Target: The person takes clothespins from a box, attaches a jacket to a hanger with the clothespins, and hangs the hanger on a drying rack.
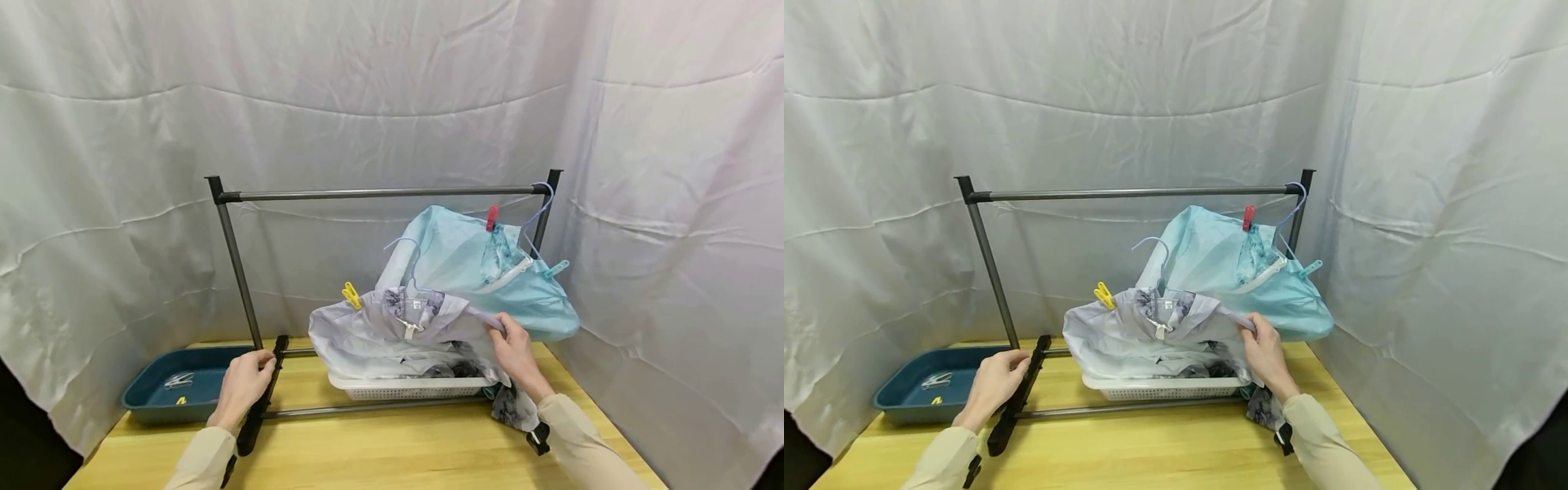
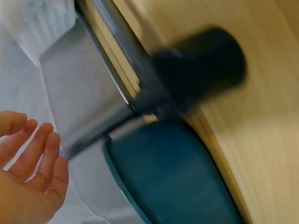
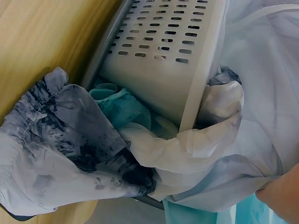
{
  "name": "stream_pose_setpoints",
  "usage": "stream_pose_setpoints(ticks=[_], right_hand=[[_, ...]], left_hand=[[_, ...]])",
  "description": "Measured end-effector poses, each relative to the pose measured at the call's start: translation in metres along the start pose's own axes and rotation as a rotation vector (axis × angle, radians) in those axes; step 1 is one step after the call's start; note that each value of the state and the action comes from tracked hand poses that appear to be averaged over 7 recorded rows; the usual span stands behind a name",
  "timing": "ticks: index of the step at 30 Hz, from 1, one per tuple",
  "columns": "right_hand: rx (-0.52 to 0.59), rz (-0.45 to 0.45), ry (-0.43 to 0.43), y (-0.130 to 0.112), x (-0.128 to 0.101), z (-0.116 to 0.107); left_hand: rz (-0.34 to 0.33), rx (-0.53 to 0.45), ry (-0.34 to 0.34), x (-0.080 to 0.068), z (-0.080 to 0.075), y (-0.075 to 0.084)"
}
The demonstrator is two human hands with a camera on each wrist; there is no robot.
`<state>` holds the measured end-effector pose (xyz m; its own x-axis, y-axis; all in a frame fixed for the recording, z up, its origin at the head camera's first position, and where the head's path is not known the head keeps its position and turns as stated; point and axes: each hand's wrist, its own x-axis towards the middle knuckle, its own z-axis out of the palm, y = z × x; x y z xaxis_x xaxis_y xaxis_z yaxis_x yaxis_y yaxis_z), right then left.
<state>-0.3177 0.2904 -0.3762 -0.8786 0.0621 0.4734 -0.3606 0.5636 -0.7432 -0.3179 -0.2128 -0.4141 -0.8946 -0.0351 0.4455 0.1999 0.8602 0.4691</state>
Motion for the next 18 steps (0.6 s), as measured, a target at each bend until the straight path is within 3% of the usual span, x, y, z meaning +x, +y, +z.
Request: stream_pose_setpoints(ticks=[10,18], right_hand=[[0.025,-0.006,-0.016,0.002,-0.001,0.003],[0.013,-0.001,-0.016,0.002,0.000,0.005]], left_hand=[[-0.051,0.194,-0.134,-0.002,-0.021,-0.043],[-0.243,0.241,-0.308,0.001,-0.041,-0.072]])
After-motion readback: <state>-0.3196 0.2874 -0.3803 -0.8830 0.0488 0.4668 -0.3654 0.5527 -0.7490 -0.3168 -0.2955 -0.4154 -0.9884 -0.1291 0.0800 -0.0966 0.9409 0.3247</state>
